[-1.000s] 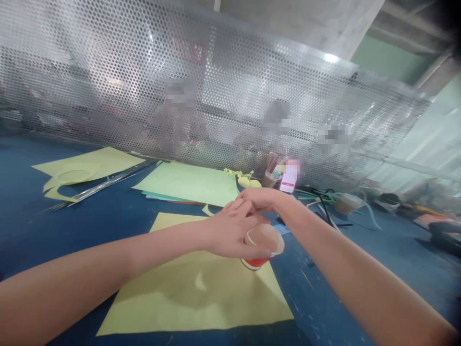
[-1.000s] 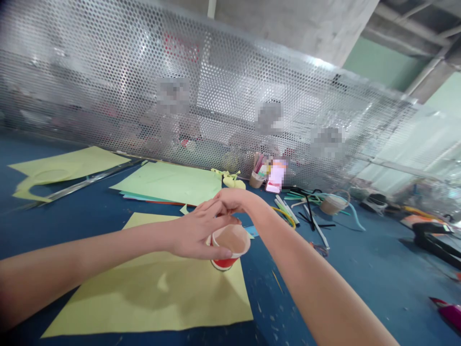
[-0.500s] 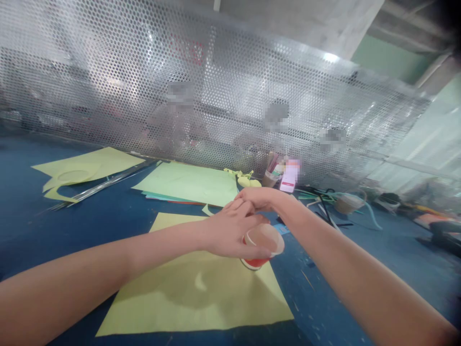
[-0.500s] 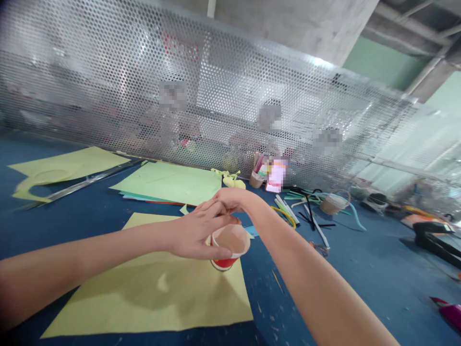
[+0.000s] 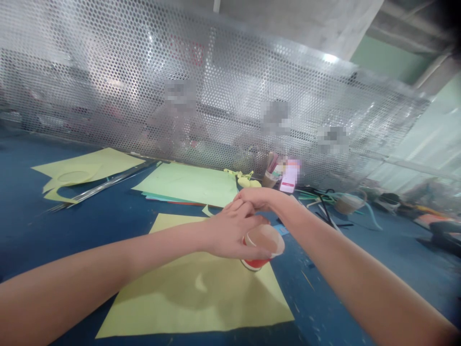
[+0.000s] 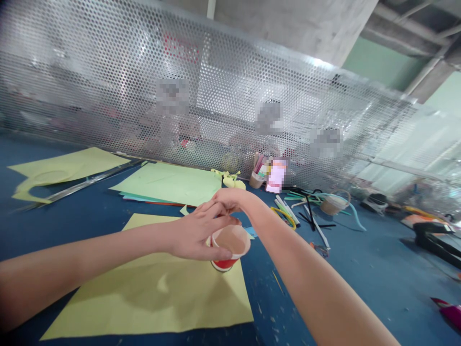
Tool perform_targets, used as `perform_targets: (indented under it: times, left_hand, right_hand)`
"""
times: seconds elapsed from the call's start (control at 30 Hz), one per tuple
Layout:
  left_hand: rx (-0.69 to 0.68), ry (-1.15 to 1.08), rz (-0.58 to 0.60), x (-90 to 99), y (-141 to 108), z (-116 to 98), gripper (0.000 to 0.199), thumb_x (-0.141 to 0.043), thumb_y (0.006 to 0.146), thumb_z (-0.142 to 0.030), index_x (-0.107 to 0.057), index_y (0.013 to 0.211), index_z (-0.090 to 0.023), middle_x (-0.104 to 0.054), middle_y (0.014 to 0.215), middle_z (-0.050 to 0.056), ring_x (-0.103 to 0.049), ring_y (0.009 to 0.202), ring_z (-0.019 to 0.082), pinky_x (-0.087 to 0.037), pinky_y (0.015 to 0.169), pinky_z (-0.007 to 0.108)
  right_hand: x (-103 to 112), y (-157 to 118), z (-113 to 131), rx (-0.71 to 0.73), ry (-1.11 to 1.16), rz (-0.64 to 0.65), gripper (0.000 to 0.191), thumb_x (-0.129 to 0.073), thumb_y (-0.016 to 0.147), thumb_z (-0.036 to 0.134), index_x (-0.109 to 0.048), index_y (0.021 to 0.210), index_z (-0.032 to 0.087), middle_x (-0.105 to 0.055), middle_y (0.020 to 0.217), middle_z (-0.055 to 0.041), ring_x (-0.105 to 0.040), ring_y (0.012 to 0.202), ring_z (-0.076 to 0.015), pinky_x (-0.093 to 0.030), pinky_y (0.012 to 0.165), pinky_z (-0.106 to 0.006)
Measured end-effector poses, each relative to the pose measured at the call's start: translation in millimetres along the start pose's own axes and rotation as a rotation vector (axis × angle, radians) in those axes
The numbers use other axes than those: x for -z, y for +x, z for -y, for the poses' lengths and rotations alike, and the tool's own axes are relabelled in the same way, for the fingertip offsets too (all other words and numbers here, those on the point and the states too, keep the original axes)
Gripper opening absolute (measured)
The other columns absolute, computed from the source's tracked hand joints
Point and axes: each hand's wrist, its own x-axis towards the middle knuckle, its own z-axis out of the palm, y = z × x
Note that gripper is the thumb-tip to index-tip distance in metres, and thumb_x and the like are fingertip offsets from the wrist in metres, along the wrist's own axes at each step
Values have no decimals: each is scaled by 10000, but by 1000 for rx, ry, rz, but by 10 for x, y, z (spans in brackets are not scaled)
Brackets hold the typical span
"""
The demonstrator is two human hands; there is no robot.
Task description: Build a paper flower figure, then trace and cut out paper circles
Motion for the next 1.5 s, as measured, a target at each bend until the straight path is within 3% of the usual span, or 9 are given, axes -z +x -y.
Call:
perform_targets:
  times: [0.47,0.77,0.93,1.27,1.5]
  left_hand:
    - [-7,17,-1,-5,0,-1,670,-381,747,-708,-418,1261,-280,-407,1189,106,-305,1216,336,-252,1013,517]
    - [-25,15,-4,-9,5,-14,631,-396,761,-685,-430,1251,-289,-437,1118,91,-374,1138,315,-269,988,500]
    - [-39,25,-11,-11,15,-31,592,-400,772,-669,-456,1217,-283,-447,1098,91,-378,1124,302,-279,979,489]
    - [-38,21,-13,-29,19,-25,576,-428,764,-659,-449,1208,-293,-441,1115,87,-390,1103,293,-267,980,502]
    - [-31,37,-10,-33,22,-39,587,-432,753,-670,-442,1205,-296,-439,1065,76,-387,1073,283,-255,982,492]
  right_hand:
    - [-12,-11,12,-7,-38,-27,250,-505,635,31,-696,778,105,-614,500,0,-538,464,-123,-426,455,-205]
    - [-15,-153,-22,39,-48,-120,78,-569,704,65,-626,685,115,-561,504,46,-472,429,-66,-391,457,-191]
    - [-9,-191,-84,73,5,-130,130,-538,618,53,-645,651,119,-585,482,20,-483,451,-89,-378,461,-197]
    - [84,-202,-281,152,60,-148,130,-546,639,138,-516,513,147,-362,392,88,-262,375,-35,-219,387,-179]
    - [124,-272,-388,199,96,-168,196,-556,672,244,-488,506,164,-365,411,86,-244,376,-38,-200,390,-198]
